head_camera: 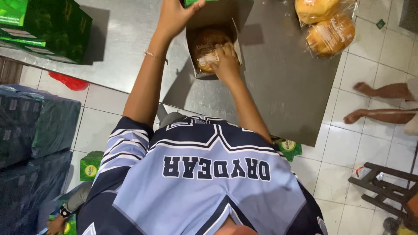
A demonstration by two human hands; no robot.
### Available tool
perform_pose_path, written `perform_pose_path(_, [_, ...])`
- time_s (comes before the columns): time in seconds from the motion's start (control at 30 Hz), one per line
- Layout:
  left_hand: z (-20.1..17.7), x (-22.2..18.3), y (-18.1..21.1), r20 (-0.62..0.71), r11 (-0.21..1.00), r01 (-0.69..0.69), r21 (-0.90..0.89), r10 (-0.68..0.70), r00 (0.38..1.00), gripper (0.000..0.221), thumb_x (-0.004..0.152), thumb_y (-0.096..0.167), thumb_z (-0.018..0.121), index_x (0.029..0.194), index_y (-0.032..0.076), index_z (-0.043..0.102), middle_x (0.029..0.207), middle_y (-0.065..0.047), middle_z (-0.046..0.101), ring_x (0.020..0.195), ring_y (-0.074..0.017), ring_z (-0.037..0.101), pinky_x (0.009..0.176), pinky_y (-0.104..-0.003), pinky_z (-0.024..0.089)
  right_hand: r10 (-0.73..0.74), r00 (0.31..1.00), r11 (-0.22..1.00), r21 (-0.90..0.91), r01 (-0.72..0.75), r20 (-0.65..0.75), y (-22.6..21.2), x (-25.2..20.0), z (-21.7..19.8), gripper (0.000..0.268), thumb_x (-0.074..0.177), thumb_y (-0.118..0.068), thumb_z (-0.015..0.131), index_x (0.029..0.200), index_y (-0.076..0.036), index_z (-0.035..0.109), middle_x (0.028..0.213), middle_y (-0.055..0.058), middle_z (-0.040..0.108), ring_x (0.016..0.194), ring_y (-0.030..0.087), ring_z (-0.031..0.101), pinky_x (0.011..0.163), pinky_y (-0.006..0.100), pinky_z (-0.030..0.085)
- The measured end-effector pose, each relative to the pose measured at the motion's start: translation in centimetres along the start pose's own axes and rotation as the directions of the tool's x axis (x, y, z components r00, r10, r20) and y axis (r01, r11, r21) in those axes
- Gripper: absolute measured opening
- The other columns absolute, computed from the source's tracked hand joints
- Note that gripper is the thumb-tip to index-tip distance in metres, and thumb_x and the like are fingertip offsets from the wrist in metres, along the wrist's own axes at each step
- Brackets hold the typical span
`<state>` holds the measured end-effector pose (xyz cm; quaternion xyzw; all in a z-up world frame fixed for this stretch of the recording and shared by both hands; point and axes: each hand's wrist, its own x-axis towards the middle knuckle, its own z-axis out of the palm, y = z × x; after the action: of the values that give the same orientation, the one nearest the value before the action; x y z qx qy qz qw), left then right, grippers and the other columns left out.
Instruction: The person places individually wrapped buns into green cardboard boxes on a metal table. They open the boxes, insert the buns, and close the flaps, repeating this process for multiple units.
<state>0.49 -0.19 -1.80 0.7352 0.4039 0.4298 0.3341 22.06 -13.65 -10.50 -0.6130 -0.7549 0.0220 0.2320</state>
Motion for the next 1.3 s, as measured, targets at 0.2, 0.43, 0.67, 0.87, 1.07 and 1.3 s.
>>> perform_pose_path(0.2, [3.6,-6.3,-1.8,-0.307,0.962,-0.012,0.273,0.099,0.947,0.072,0.077,0.002,0.063,0.147,0.001,0.046,0.133,-0.024,0.056,0.12,-0.042,0.056,0.1,-0.042,0.052,0.643,0.762,0.69,0.373,-0.621,0.08,3.1,0.5,-4.0,0.03,0.102,-0.031,0.073,0.109,-0.002,0.07,0.123,0.016,0.072,0.102,0.026,0.07,0.092,0.035,0.059])
perform_pose_path(0.43, [6.2,-9.6,-9.5,-0.266,0.949,0.226,0.221,-0.165,0.95,0.064,0.085,-0.01,0.054,0.146,0.008,0.053,0.138,-0.017,0.062,0.125,-0.0377,0.061,0.103,-0.041,0.051,0.258,0.963,0.666,0.708,-0.234,0.075,14.9,2.4,5.7,0.021,0.101,-0.02,0.063,0.115,-0.006,0.07,0.111,0.008,0.077,0.101,0.021,0.069,0.088,0.034,0.056])
perform_pose_path(0.67, [0.5,-10.7,-2.4,0.012,0.942,0.023,0.333,-0.029,1.0,0.06,0.098,0.001,0.059,0.156,0.012,0.047,0.141,-0.014,0.064,0.126,-0.0359,0.063,0.104,-0.041,0.051,0.195,0.977,0.92,0.329,-0.213,0.085,12.2,-3.3,5.7,0.04,0.108,-0.005,0.049,0.147,-0.013,0.056,0.131,0.009,0.063,0.124,0.021,0.055,0.11,0.034,0.047])
perform_pose_path(0.87, [2.1,-12.5,-9.8,0.033,0.897,0.005,0.442,-0.022,0.999,0.069,0.095,0.001,0.059,0.16,0.004,0.039,0.151,-0.021,0.053,0.135,-0.0392,0.053,0.112,-0.044,0.045,0.162,0.987,0.974,0.164,-0.156,-0.022,8.3,-2.4,1.3,0.05,0.102,-0.012,0.053,0.152,-0.02,0.052,0.144,0.008,0.062,0.135,0.028,0.055,0.111,0.04,0.045])
perform_pose_path(1.07, [5.8,-12.8,-9.2,-0.026,0.777,0.478,-0.409,-0.533,0.846,0.068,0.106,0.028,0.058,0.158,-0.003,0.027,0.162,-0.024,0.037,0.149,-0.0355,0.042,0.12,-0.04,0.037,0.442,0.74,0.101,0.792,-0.602,0.506,4.8,-1.2,-1.2,0.054,0.109,-0.034,0.049,0.159,-0.017,0.037,0.157,0.014,0.047,0.148,0.028,0.041,0.109,0.038,0.037])
perform_pose_path(1.3, [8.8,-14.5,-6.4,-0.076,0.922,0.387,-0.002,-0.386,0.919,0.084,0.101,0.033,0.065,0.16,-0.006,0.019,0.16,-0.03,0.039,0.149,-0.0408,0.04,0.122,-0.044,0.034,0.439,0.885,0.691,0.571,-0.444,0.157,2.3,-2.6,2.5,0.063,0.111,-0.025,0.052,0.165,-0.013,0.023,0.165,0.024,0.031,0.153,0.038,0.03,0.12,0.043,0.032])
